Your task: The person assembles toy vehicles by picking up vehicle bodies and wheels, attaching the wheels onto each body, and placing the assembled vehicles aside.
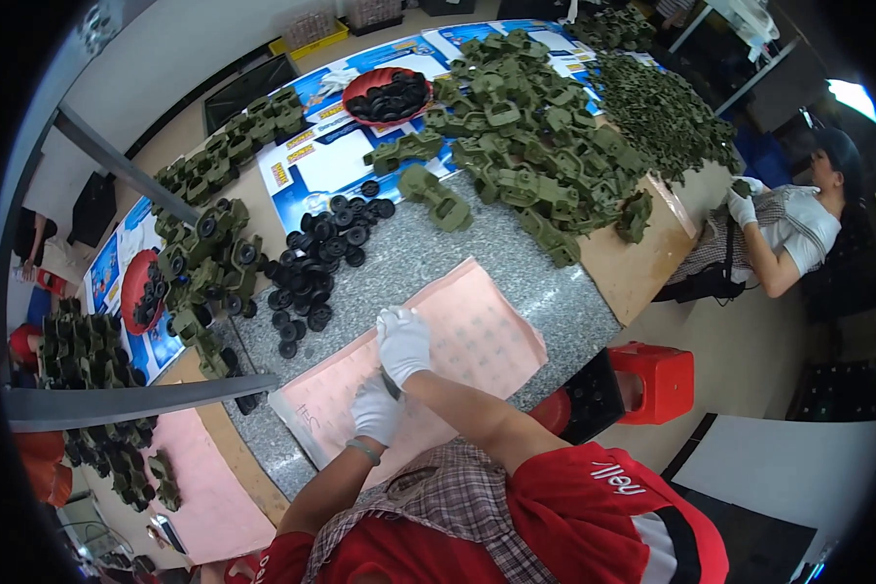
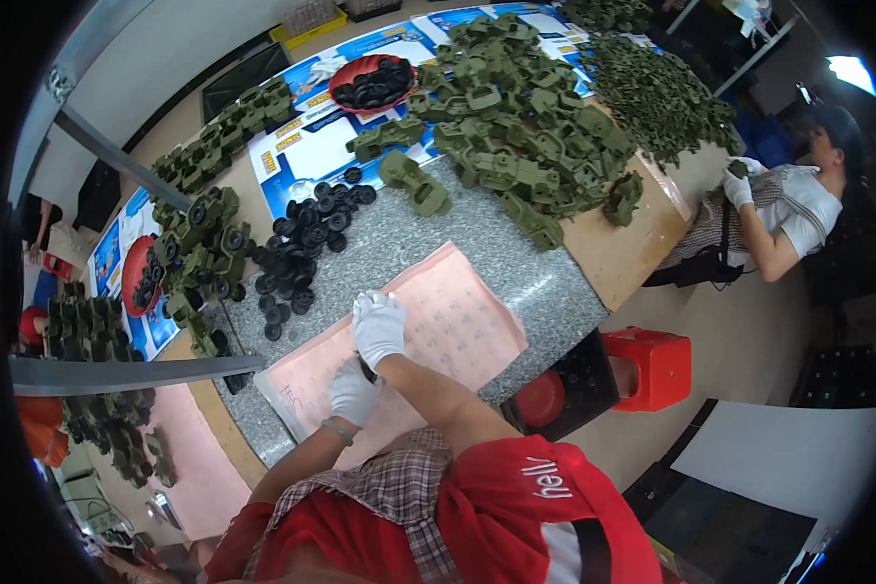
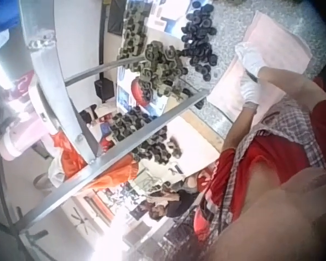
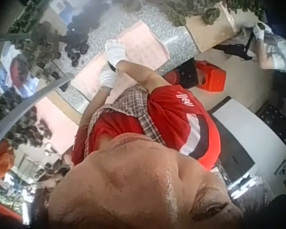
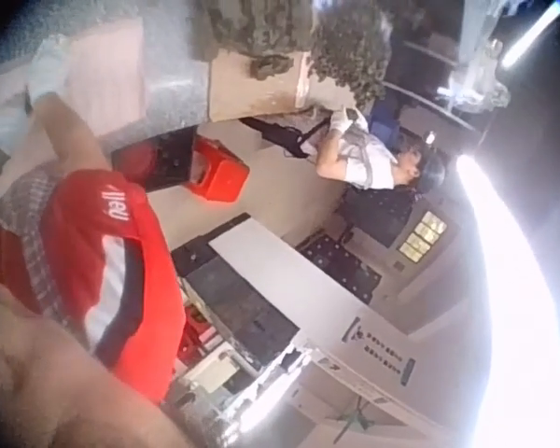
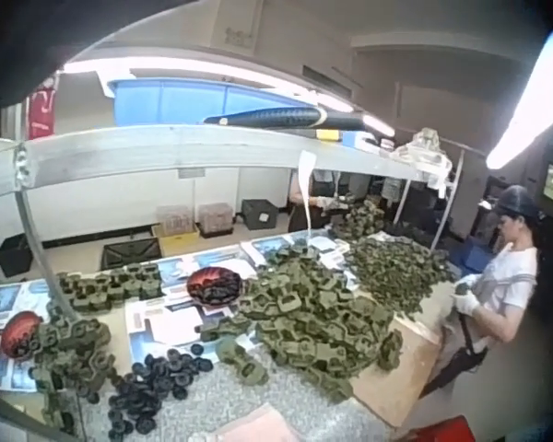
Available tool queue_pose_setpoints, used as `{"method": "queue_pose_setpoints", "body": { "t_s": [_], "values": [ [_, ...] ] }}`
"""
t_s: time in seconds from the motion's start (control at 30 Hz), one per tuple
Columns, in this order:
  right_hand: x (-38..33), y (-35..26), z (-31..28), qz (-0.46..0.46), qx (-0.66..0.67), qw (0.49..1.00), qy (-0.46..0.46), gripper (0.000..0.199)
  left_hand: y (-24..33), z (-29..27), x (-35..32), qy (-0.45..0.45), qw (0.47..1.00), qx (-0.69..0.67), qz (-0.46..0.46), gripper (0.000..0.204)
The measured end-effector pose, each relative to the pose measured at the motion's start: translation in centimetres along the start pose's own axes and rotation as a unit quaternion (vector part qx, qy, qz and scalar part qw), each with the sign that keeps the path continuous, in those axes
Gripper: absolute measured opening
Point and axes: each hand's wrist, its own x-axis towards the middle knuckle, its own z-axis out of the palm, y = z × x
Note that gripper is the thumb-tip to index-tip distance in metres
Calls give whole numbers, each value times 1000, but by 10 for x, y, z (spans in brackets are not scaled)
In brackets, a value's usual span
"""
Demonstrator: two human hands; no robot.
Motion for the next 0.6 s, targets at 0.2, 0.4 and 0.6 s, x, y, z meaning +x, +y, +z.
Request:
{"method": "queue_pose_setpoints", "body": {
  "t_s": [0.2,0.4,0.6],
  "values": [
    [-2,-6,-5,-202,51,977,-42,23,-11,6,-1,-36,999,36,-5,56],
    [-4,-6,-6,-286,56,952,-91,25,-7,-5,-5,-63,997,36,4,45],
    [5,-11,-9,-310,23,941,-132,27,-12,6,3,-10,999,-30,-18,47]
  ]
}}
